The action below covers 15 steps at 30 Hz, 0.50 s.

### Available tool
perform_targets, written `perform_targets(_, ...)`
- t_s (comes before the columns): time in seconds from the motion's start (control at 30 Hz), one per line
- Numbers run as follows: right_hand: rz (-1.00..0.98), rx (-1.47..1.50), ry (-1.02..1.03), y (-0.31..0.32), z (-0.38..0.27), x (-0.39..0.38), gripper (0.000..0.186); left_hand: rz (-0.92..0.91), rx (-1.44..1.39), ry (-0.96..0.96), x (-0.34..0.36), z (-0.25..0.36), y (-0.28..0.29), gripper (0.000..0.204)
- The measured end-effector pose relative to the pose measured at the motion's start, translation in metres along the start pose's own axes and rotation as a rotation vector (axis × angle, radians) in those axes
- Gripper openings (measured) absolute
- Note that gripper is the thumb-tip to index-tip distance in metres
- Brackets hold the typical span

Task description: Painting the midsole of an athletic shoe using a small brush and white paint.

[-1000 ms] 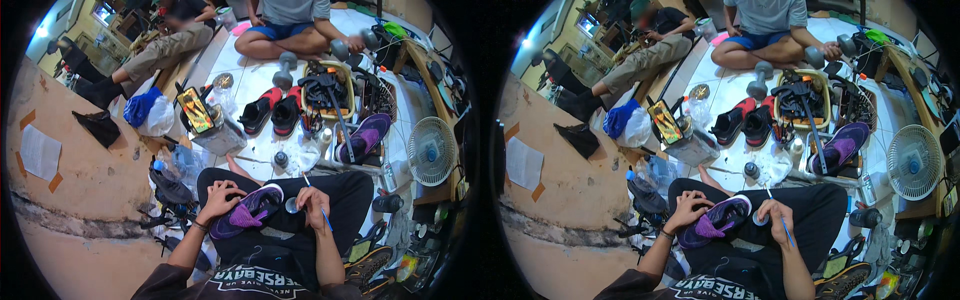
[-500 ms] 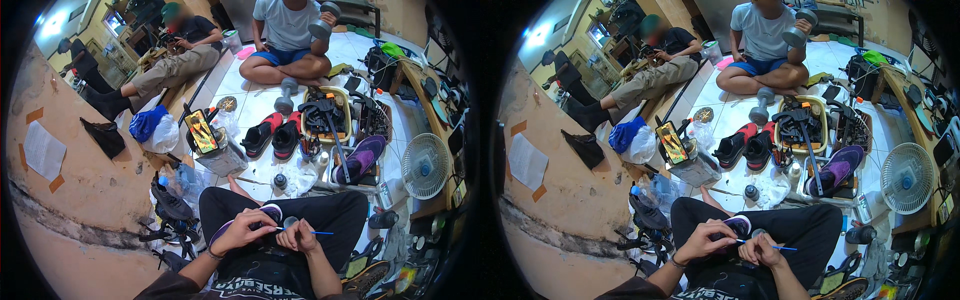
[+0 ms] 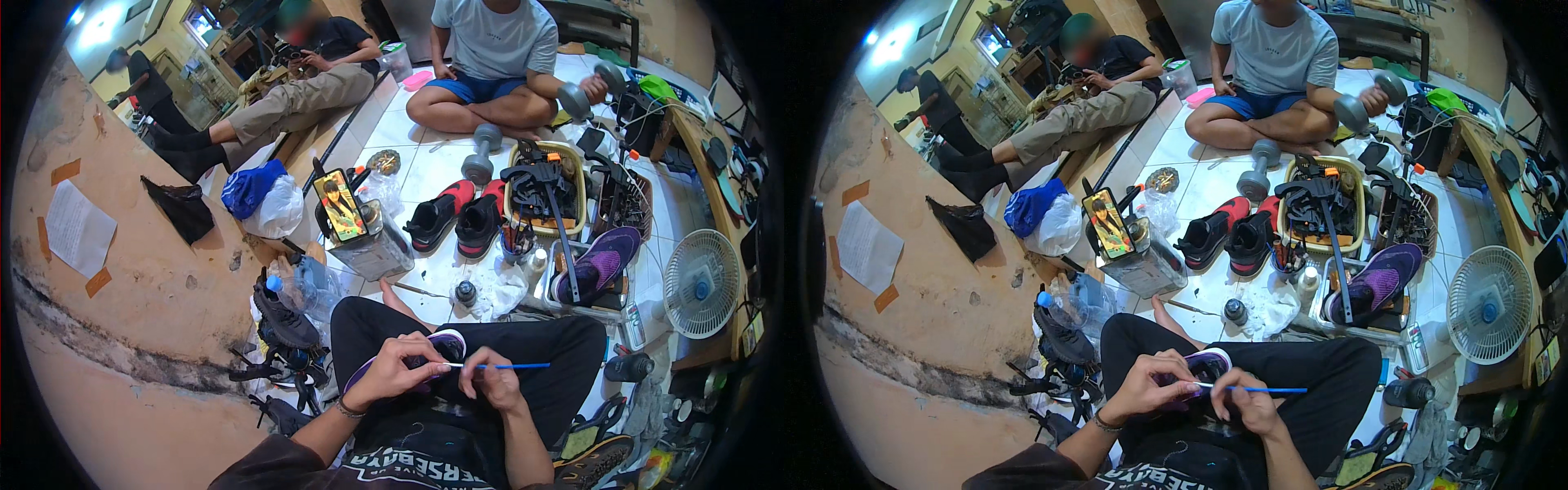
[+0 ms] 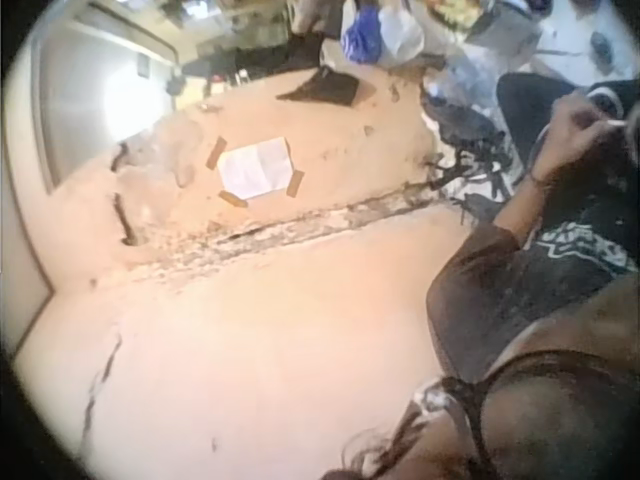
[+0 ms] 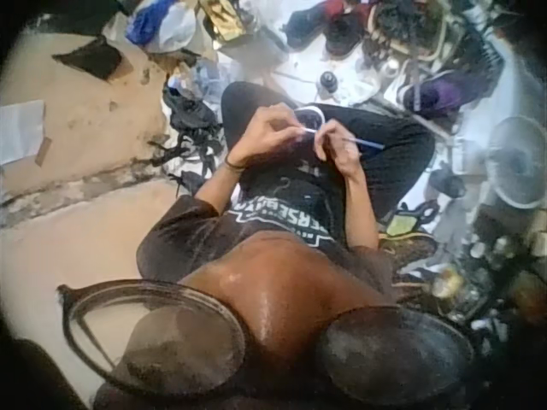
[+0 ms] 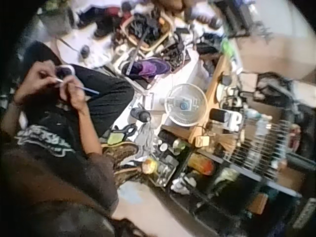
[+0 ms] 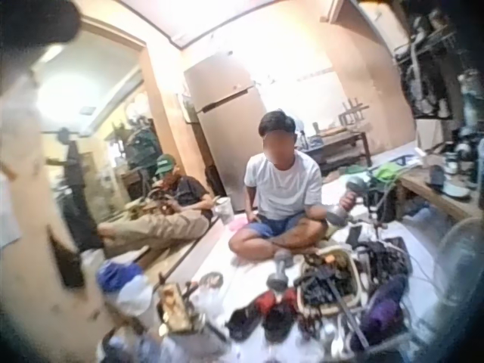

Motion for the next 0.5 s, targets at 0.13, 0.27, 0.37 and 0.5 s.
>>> perform_targets(0.13, 0.277, -0.128, 0.008, 0.001, 0.012, 0.007, 0.031, 0.023, 0.143, 0.000, 0.004, 0.003, 0.001, 0.013)
perform_targets(0.27, 0.320, -0.330, 0.093, 0.000, 0.008, 0.006, 0.030, 0.040, 0.107, 0.021, 0.002, 0.001, 0.002, 0.014)
perform_targets(0.37, 0.333, -0.324, 0.135, 0.000, 0.002, 0.007, 0.028, 0.068, 0.079, 0.026, 0.001, -0.003, 0.002, 0.013)
perform_targets(0.5, 0.328, -0.326, 0.134, 0.001, 0.005, 0.006, 0.028, 0.117, 0.054, 0.029, 0.000, -0.005, 0.004, 0.013)
Point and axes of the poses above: each hand's wrist, its own x-axis towards the middle knuckle, its own y-axis out of the back of the hand, z = x × y, the point moved 5 cm from there along x, towards the middle knuckle, and after that the axes turned 13 degrees about -z, right-handed, at the moved point
